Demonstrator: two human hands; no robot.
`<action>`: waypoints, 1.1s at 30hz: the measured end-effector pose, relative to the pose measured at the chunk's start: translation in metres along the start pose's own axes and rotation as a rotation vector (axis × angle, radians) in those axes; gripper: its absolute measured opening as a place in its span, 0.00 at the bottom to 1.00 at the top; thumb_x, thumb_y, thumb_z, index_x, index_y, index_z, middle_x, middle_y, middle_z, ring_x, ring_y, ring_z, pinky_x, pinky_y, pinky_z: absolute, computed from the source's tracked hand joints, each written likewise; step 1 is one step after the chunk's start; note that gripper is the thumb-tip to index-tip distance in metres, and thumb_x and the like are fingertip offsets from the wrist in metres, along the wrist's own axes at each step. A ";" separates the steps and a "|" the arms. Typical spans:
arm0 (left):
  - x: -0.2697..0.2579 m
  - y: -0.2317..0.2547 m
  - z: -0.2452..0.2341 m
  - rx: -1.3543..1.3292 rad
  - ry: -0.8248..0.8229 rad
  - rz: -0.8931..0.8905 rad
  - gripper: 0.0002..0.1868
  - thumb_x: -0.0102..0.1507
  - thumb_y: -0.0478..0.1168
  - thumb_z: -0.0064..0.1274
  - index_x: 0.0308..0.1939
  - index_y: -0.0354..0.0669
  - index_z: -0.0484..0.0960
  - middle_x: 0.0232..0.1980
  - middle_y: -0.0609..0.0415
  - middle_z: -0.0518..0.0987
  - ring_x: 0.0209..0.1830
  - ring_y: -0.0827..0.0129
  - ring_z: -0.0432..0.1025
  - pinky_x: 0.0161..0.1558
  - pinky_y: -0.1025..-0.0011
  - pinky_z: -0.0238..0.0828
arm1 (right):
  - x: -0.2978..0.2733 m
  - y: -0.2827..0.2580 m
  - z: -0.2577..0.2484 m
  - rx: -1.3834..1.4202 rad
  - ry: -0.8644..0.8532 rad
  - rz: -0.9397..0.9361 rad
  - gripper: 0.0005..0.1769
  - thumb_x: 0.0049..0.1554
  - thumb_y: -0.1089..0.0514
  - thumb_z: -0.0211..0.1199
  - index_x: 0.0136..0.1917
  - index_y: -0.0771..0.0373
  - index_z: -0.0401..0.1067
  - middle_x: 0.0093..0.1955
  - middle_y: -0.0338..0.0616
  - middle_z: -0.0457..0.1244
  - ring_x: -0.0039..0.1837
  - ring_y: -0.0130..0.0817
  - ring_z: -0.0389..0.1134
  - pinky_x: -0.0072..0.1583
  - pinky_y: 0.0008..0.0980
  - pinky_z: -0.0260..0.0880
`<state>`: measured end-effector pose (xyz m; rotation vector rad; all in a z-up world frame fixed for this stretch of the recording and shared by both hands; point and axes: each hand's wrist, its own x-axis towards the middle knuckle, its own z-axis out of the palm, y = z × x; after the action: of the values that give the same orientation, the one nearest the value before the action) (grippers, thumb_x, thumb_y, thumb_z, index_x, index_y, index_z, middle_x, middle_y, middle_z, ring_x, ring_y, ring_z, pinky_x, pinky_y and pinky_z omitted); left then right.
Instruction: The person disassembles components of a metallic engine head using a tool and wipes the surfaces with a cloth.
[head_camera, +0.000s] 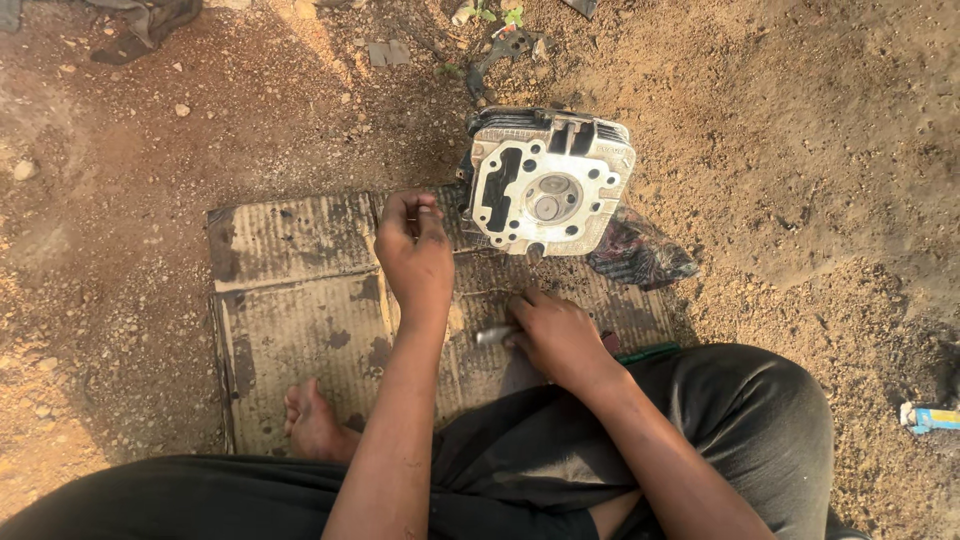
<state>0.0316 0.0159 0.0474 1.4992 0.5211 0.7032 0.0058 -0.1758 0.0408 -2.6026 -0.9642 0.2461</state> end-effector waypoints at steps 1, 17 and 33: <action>0.000 -0.002 -0.001 0.035 0.008 -0.024 0.06 0.69 0.28 0.46 0.44 0.38 0.78 0.38 0.55 0.79 0.35 0.75 0.72 0.38 0.75 0.69 | 0.001 0.001 0.001 0.019 0.023 0.001 0.15 0.53 0.54 0.69 0.52 0.60 0.71 0.51 0.47 0.67 0.56 0.52 0.70 0.55 0.49 0.70; -0.001 0.016 -0.004 0.087 -0.612 -0.170 0.14 0.62 0.42 0.63 0.48 0.38 0.86 0.44 0.50 0.86 0.44 0.67 0.79 0.50 0.70 0.75 | 0.009 0.026 -0.011 1.242 0.138 0.237 0.14 0.69 0.54 0.48 0.47 0.65 0.66 0.28 0.40 0.60 0.27 0.24 0.56 0.31 0.26 0.56; -0.026 -0.021 0.026 -0.105 -0.728 -0.314 0.09 0.61 0.38 0.59 0.37 0.34 0.82 0.31 0.56 0.81 0.30 0.75 0.72 0.34 0.73 0.70 | 0.005 0.054 -0.049 0.820 0.110 0.133 0.16 0.68 0.51 0.53 0.60 0.63 0.73 0.47 0.47 0.72 0.49 0.39 0.73 0.50 0.35 0.73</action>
<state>0.0333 -0.0192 0.0244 1.4131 0.1456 -0.0782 0.0556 -0.2237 0.0646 -1.8924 -0.4940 0.4211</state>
